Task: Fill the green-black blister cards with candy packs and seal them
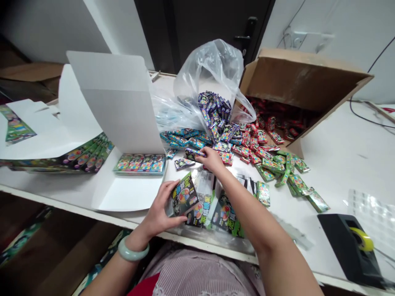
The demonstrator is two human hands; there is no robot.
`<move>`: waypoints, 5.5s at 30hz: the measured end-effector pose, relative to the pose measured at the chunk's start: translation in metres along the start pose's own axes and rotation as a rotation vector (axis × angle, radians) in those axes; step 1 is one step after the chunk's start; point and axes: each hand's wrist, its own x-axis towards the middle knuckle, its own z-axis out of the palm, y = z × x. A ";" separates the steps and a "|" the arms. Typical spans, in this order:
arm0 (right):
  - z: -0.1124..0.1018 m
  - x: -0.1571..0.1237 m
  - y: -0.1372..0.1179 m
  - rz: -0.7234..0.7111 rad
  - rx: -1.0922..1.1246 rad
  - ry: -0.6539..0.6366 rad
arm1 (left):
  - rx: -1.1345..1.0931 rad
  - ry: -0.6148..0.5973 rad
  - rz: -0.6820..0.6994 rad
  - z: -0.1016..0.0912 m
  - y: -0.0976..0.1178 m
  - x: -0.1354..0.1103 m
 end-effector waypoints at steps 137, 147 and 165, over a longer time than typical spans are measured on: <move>-0.006 0.030 -0.022 -0.015 0.429 0.008 | -0.101 0.048 0.021 0.001 -0.001 -0.003; -0.069 -0.127 0.055 -0.186 -0.038 0.224 | 0.203 0.006 -0.002 0.015 0.001 0.009; -0.063 -0.172 0.073 -0.033 -0.200 0.129 | 0.317 -0.198 0.094 0.036 0.018 0.023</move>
